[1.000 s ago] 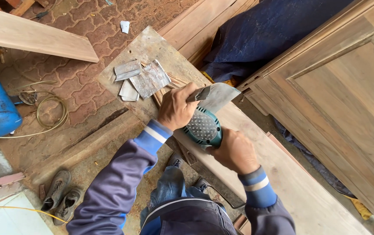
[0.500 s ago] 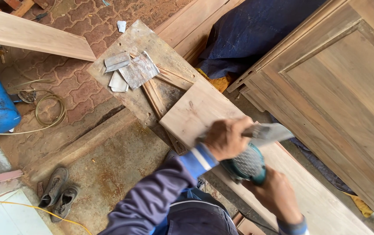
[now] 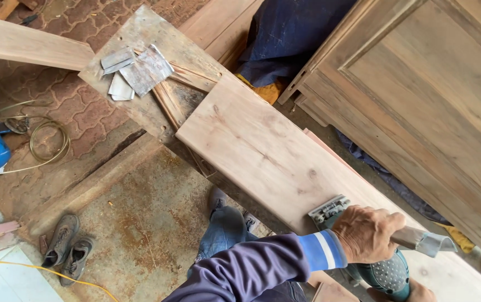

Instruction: The person is sanding a long wooden plank using an electric orbital sander and manual sandpaper.

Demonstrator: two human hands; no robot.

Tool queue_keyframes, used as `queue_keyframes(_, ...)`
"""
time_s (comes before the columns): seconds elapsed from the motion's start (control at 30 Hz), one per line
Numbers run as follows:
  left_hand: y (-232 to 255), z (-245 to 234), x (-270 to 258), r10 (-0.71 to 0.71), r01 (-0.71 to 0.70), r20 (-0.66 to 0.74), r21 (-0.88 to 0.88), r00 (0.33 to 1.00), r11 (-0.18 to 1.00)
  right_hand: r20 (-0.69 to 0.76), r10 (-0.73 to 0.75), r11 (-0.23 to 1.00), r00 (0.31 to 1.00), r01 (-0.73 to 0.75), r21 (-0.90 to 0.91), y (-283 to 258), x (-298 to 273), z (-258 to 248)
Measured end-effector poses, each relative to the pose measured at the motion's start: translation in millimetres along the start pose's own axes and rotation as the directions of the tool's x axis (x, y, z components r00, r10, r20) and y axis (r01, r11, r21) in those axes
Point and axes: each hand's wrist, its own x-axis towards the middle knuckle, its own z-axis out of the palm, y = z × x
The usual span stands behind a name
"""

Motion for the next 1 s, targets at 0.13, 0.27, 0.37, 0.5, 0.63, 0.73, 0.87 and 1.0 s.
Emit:
queue_keyframes(0.13, -6.6, 3.0, -8.2, 0.043, -0.042, 0.009, -0.037, 0.999, 0.998, -0.003, 0.008, 1.0, 1.0, -0.008, -0.013, -0.8, -9.9, -3.7)
queue_keyframes(0.27, -14.4, -32.1, -17.6, 0.058, -0.058, 0.057, -0.001, 0.997, 0.998, 0.042, -0.051, 0.997, 0.998, 0.049, 0.059, -84.8, -65.2, -35.2)
queue_keyframes(0.37, -22.2, -72.8, -16.9, 0.076, -0.076, 0.015, 0.032, 0.997, 0.997, 0.0, -0.099, 0.988, 0.995, 0.098, 0.115, -159.9, -98.4, -61.6)
queue_keyframes(0.5, -47.7, -122.4, -12.3, 0.031, -0.029, -0.029, 0.079, 0.999, 0.996, -0.112, -0.314, 0.938, 0.943, 0.326, 0.12, -223.1, -101.1, -82.6)
queue_keyframes(0.63, -65.3, -154.4, -11.5, -0.157, 0.159, -0.023, 0.2, 0.987, 0.967, -0.28, -0.49, 0.847, 0.825, 0.527, 0.07, -238.2, -83.7, -65.0)
queue_keyframes(0.73, -55.9, -155.3, -6.6, -0.141, 0.15, -0.057, 0.251, 0.988, 0.956, -0.16, -0.487, 0.865, 0.859, 0.499, 0.045, -237.8, -78.8, -63.4)
queue_keyframes(0.87, -44.3, -114.5, -9.7, -0.059, 0.086, -0.115, 0.249, 0.992, 0.965, -0.29, -0.568, 0.804, 0.77, 0.595, 0.005, -190.5, -71.7, -61.2)
queue_keyframes(1.0, -5.0, -44.8, -8.5, -0.042, 0.064, -0.114, 0.202, 0.993, 0.977, -0.084, -0.42, 0.903, 0.904, 0.425, 0.059, -127.9, -81.3, -87.2)
